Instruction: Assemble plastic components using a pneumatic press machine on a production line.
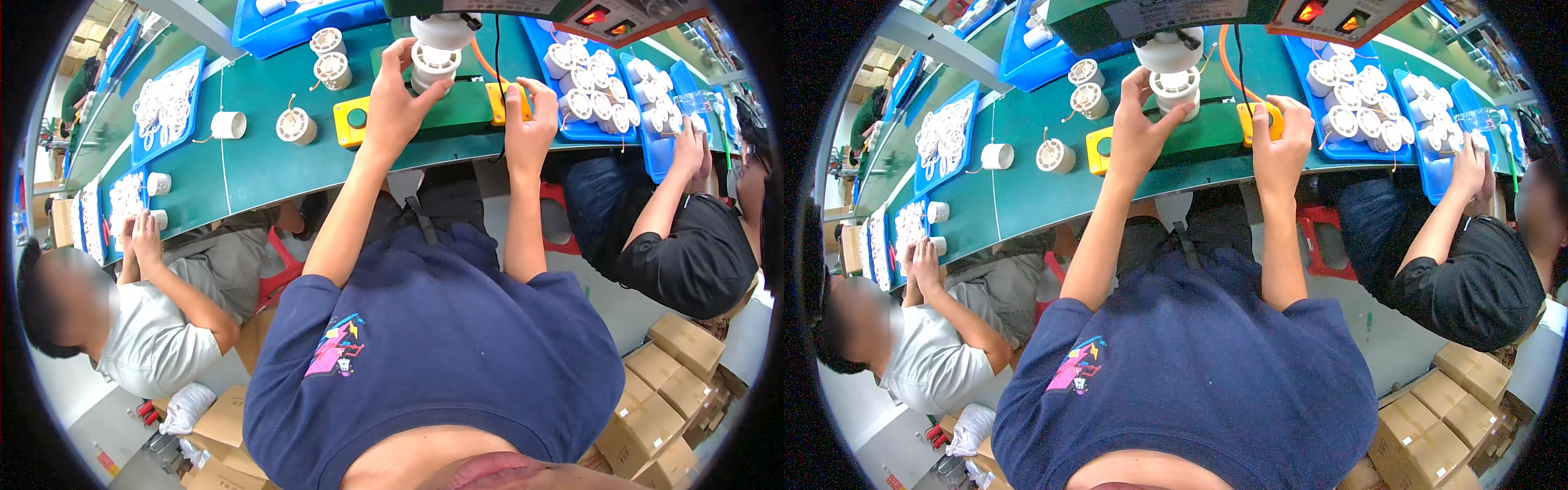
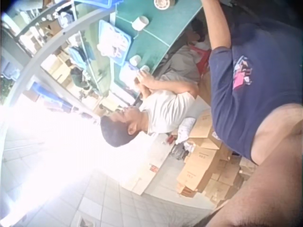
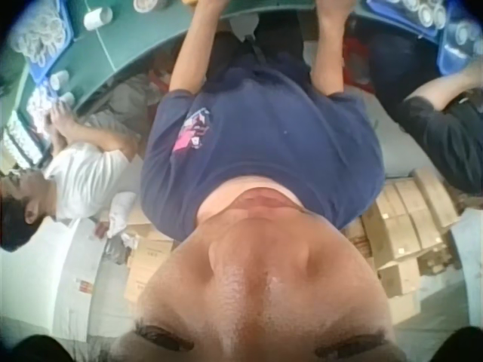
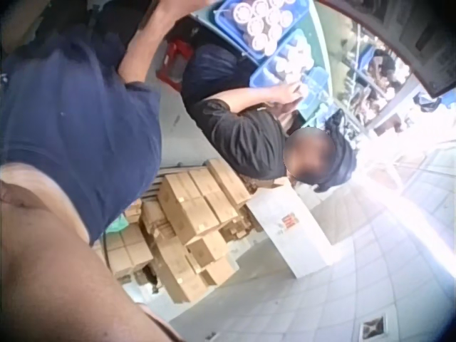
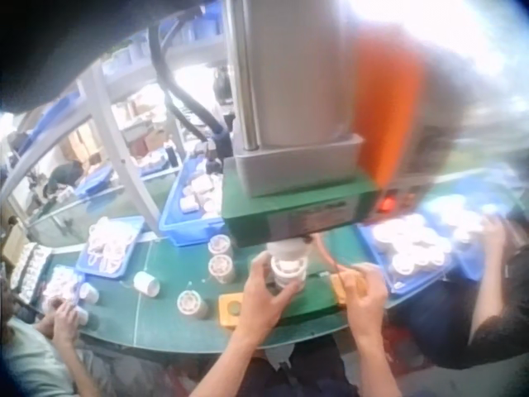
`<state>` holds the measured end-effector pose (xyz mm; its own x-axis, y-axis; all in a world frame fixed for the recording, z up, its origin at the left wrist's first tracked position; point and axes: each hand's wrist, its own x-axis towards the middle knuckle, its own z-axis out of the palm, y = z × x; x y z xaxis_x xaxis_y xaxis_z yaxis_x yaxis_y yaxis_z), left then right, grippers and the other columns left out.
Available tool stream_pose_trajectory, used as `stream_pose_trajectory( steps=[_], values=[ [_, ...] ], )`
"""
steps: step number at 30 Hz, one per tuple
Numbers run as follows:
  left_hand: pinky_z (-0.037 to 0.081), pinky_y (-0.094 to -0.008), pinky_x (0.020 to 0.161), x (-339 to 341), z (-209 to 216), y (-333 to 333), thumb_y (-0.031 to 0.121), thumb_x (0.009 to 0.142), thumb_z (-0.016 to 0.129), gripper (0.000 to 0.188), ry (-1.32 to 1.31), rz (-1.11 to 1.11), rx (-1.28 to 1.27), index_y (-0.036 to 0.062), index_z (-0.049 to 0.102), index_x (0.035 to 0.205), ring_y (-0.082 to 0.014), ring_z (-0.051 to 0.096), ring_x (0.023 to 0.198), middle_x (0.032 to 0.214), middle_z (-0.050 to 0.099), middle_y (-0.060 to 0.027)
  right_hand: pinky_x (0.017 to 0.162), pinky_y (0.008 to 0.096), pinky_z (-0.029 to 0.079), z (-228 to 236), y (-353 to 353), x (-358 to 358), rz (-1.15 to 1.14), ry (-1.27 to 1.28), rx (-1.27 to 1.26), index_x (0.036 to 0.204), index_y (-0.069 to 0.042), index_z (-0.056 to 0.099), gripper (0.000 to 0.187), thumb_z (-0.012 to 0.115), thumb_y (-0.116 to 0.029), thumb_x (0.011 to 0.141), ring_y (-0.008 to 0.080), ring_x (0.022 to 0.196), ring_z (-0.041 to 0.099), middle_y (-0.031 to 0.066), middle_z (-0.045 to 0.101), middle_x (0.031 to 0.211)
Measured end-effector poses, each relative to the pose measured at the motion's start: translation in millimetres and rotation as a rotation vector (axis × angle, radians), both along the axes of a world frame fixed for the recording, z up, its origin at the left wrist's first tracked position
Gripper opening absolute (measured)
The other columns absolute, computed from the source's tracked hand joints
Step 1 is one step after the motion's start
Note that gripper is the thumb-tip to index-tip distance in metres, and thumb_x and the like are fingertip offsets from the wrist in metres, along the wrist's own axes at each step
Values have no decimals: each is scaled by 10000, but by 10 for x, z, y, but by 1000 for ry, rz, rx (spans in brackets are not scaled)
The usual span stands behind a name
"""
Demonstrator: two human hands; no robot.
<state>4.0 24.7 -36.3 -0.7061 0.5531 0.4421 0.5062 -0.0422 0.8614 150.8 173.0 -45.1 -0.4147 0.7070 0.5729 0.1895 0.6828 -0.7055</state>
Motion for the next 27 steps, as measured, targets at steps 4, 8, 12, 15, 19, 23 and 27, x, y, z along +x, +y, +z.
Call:
stream_pose_trajectory(
  steps=[4,8,12,15,19,23,27],
  values=[
    [456,-415,1086,117,73,-316,184,850,846,707,238,119,-108,11,473,1425,-351,564,1288,1311,597,-201,981,438,471,-158,-13,58,47,-39,39,1078,-23,694,225,688,-222,973,340,1101,602,154,674,1146],
    [424,-424,1086,156,-1,-839,169,940,728,483,267,400,-154,-8,562,1356,-357,552,1253,1320,582,-193,975,436,468,-236,25,109,73,-51,115,1085,-44,691,206,676,-230,996,333,1109,603,146,674,1169],
    [425,-374,1085,27,-253,-1046,129,982,662,427,-185,314,-130,-13,552,1369,-263,556,1239,1307,585,-134,979,428,455,-268,39,73,80,-44,213,1068,-46,685,183,681,-214,997,328,1099,605,144,673,1156],
    [443,-315,1059,11,-232,-1012,82,997,637,402,-422,202,-39,-6,544,1378,-174,555,1205,1298,577,-85,979,431,451,-338,61,67,77,-44,230,1028,-44,675,126,660,-164,994,335,1110,605,153,665,1167],
    [458,-299,1025,-26,-230,-960,53,943,652,435,-489,201,33,-14,537,1357,-160,569,1147,1275,574,-92,986,450,452,-371,27,57,62,-35,277,992,-31,655,95,636,-124,992,347,1122,603,169,654,1186],
    [459,-310,1020,-63,-250,-940,62,912,643,438,-457,224,38,-25,540,1329,-178,570,1119,1234,579,-97,992,433,453,-365,18,9,24,-9,260,977,-23,653,172,586,-169,1036,335,1124,603,170,662,1200],
    [409,-321,1088,14,-423,-902,88,941,626,438,-412,286,58,-27,541,1355,-188,549,1195,1284,570,-94,993,431,456,-357,-20,69,4,-14,236,1001,-20,648,133,606,-146,1009,336,1119,606,165,665,1196]
  ],
)
